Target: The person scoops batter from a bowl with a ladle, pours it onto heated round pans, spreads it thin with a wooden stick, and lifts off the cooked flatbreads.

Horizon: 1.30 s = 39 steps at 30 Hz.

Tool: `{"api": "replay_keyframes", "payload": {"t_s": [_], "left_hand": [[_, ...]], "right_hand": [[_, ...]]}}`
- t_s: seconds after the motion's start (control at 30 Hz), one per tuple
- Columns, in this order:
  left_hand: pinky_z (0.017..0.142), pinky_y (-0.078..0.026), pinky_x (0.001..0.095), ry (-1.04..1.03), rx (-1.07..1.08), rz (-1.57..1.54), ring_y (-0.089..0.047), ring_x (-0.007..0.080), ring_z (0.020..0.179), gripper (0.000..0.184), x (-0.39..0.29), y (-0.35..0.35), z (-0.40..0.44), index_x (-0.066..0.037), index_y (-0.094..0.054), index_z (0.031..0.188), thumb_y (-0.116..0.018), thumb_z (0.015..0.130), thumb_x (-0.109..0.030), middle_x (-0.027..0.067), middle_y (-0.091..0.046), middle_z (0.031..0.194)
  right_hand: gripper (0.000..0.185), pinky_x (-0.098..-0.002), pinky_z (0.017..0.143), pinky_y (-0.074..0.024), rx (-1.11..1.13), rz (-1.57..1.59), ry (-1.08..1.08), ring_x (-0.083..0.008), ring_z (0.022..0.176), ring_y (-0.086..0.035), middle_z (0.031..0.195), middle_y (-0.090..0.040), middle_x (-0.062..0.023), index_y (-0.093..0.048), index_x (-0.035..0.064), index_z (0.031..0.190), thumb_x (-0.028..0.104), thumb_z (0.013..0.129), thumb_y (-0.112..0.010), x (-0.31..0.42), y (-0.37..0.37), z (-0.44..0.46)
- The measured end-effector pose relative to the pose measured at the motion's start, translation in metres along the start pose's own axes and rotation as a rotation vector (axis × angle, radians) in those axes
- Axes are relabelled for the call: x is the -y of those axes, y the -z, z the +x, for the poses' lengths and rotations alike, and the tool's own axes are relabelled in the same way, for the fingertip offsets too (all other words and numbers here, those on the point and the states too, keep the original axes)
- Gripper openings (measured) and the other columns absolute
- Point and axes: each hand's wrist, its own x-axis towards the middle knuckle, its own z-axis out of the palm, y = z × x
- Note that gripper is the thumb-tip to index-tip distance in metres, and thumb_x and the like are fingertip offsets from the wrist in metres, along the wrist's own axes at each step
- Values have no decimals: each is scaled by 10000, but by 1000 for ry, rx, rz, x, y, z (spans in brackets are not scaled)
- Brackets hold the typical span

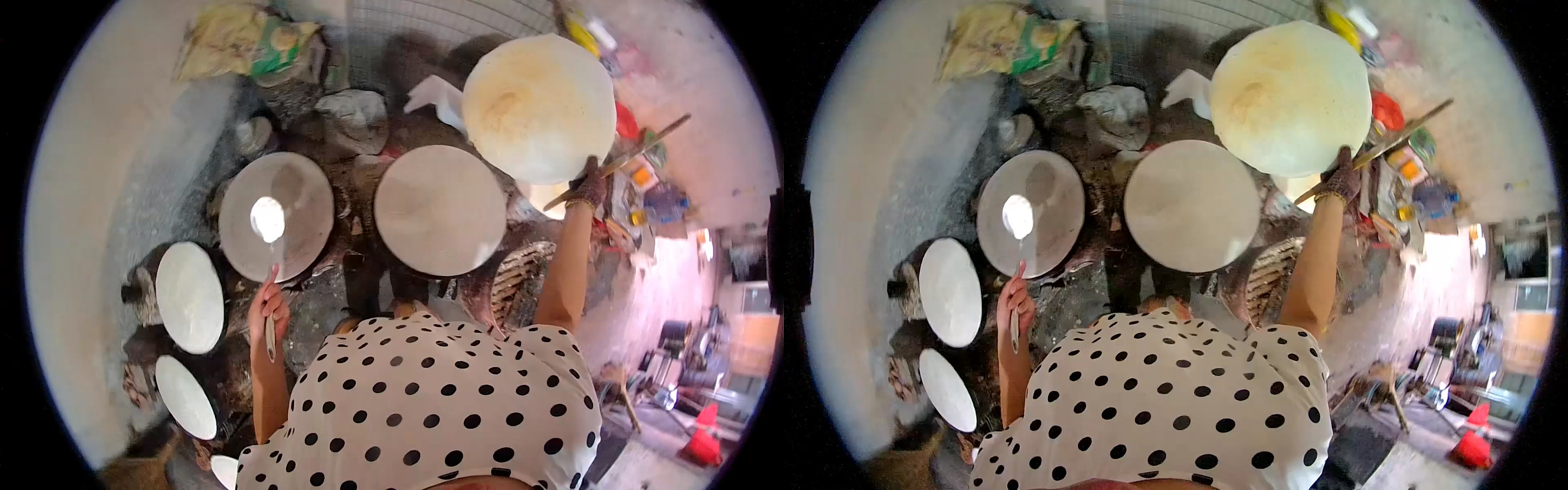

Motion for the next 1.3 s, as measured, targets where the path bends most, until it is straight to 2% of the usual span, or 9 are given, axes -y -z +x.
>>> {"api": "replay_keyframes", "payload": {"t_s": [0.33, 0.7, 0.8, 1.03, 1.17, 1.2, 1.23, 1.27, 1.3], "left_hand": [[423, -291, 223, 81, 25, -197, -404, 54, 489, 427, 63, -66, 26, 30, -226, 1416, -275, 1011, -95, -14, -427, 746], [463, -345, 232, 84, 37, -347, -448, 75, 521, 535, 48, -78, 29, 24, -112, 1444, -338, 962, -26, 2, -481, 763], [471, -383, 226, 111, -44, -276, -471, 74, 526, 570, 9, -81, 23, 47, -196, 1420, -452, 915, -24, -1, -488, 717], [393, -264, 184, -165, -311, 1265, -363, 21, 449, 296, -77, -178, -2, -34, -571, 1203, -474, 964, -179, -60, -438, 612], [420, -324, 212, -48, -202, 1127, -428, 71, 465, 286, -108, -125, 67, 37, -581, 1110, -569, 910, -167, -8, -504, 652], [420, -324, 212, -45, -187, 1122, -428, 71, 465, 286, -106, -110, 83, 37, -581, 1110, -569, 910, -167, -8, -504, 652], [418, -322, 226, 14, -148, 1144, -402, 66, 457, 259, -103, -100, 98, 7, -592, 1095, -561, 918, -179, -25, -474, 636], [417, -319, 239, 74, -109, 1164, -375, 61, 450, 234, -98, -90, 112, -24, -602, 1081, -552, 926, -191, -42, -444, 619], [417, -319, 239, 82, -94, 1158, -375, 61, 450, 234, -93, -76, 125, -24, -602, 1081, -552, 926, -191, -42, -444, 619]], "right_hand": [[510, -311, 771, -463, -122, -92, -292, -207, 828, -561, 979, -600, -109, -550, 18, 1181, 393, 840, -605, -212, 41, 97], [476, -285, 816, -438, -10, -208, -258, -180, 896, -517, 1062, -555, -85, -487, 40, 1274, 304, 884, -563, -248, 56, 98], [472, -278, 828, -431, 86, -213, -173, -173, 914, -505, 1085, -543, -79, -471, 46, 1299, 279, 897, -552, -244, 43, 70], [472, -262, 856, -414, 637, -103, 28, -156, 957, -477, 1138, -514, -64, -431, 61, 1359, 223, 925, -525, -180, -36, -73], [478, -253, 872, -405, 1080, -81, 323, -146, 981, -461, 1169, -498, -56, -408, 69, 1392, 190, 941, -510, -113, -65, -206], [465, -321, 1038, -366, 1147, -102, 494, -211, 1268, -457, 1411, -435, -132, -423, 37, 1374, 176, 939, -515, -72, -70, -262], [469, -324, 973, -417, 1066, -392, 965, -208, 1167, -549, 1289, -565, -107, -513, 55, 1312, 133, 861, -612, -63, -83, -285], [475, -361, 920, -457, 1063, -404, 1059, -259, 1078, -593, 1206, -600, -128, -513, 129, 1318, 186, 855, -610, -53, -90, -313], [490, -420, 848, -482, 1079, -720, 933, -328, 990, -604, 1106, -618, -155, -481, 215, 1331, 261, 857, -597, -39, -99, -342]]}}
